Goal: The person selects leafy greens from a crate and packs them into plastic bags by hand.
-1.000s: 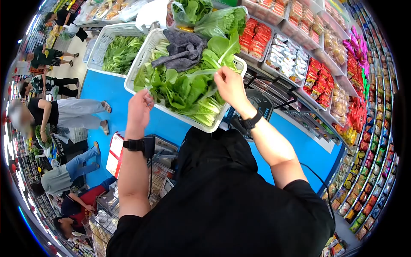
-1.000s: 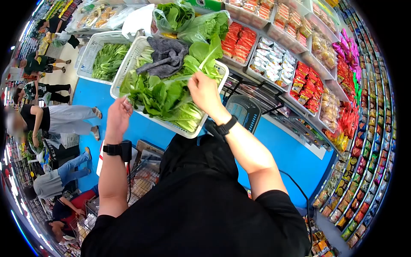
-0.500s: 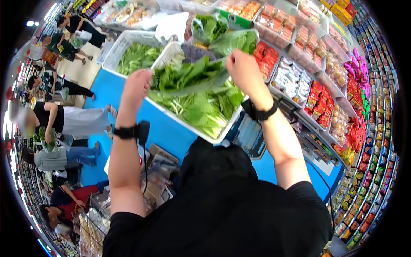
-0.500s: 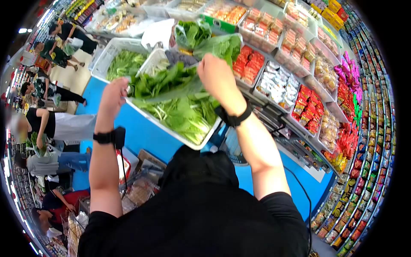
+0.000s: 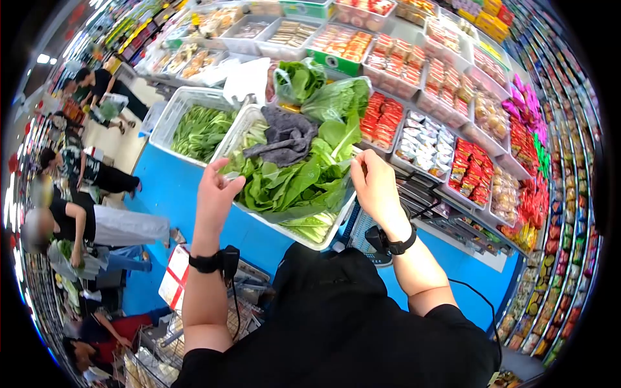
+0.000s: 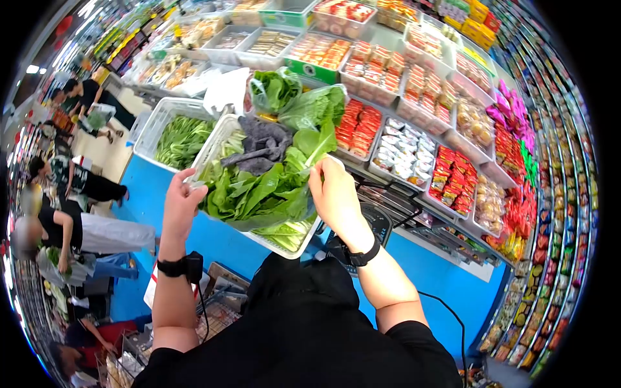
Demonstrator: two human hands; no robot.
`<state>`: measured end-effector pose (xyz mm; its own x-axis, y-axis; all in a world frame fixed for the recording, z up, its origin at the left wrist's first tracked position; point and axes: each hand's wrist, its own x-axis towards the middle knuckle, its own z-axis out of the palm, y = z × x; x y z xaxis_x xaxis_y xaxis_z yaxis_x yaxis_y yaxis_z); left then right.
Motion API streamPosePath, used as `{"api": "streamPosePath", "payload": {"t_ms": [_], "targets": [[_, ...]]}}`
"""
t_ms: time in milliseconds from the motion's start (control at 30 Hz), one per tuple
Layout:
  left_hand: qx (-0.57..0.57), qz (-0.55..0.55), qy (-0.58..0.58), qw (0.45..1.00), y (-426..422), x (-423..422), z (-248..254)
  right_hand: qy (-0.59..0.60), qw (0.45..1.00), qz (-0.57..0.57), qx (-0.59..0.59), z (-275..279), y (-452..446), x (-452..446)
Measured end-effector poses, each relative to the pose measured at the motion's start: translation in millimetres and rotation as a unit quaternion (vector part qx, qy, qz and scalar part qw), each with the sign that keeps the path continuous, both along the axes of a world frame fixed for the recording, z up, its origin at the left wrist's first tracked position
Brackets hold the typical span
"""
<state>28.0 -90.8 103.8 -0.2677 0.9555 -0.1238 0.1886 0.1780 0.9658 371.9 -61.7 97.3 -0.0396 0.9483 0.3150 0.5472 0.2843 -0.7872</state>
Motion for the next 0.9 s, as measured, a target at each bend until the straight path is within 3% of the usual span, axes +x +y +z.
{"api": "streamPosePath", "payload": {"t_ms": [133, 200, 300, 400, 467, 567, 633, 733, 833, 900], "targets": [[0.029, -0.030, 0.131, 0.990, 7, 19, 1, -0.006, 1.000, -0.019, 0.022, -4, -12, 21], [0.022, -0.052, 0.108, 0.993, 7, 41, 9, -0.017, 0.999, -0.035, 0.007, -2, -17, 32], [-0.058, -0.089, -0.175, 0.979, 8, 71, 20, -0.038, 0.994, -0.096, 0.039, 7, -20, 61], [-0.026, -0.111, -0.078, 0.990, 16, 87, -4, -0.021, 0.990, -0.135, 0.028, 17, -29, 89], [0.022, -0.126, -0.031, 0.991, 20, 96, -15, 0.004, 0.987, -0.154, -0.045, 24, -33, 96], [0.018, -0.178, -0.101, 0.979, 28, 111, -1, 0.139, 0.983, -0.107, -0.054, 13, -29, 108], [0.026, -0.176, -0.078, 0.981, 43, 105, 2, 0.219, 0.966, -0.107, -0.091, 13, -27, 108], [0.028, -0.171, -0.071, 0.982, 58, 94, 4, 0.290, 0.949, -0.066, -0.106, 18, -20, 93], [-0.046, -0.239, -0.154, 0.958, 75, 78, 8, 0.335, 0.923, -0.063, -0.180, 28, -12, 69], [-0.068, -0.224, -0.190, 0.953, 89, 64, 14, 0.357, 0.914, -0.059, -0.185, 25, 2, 54]]}}
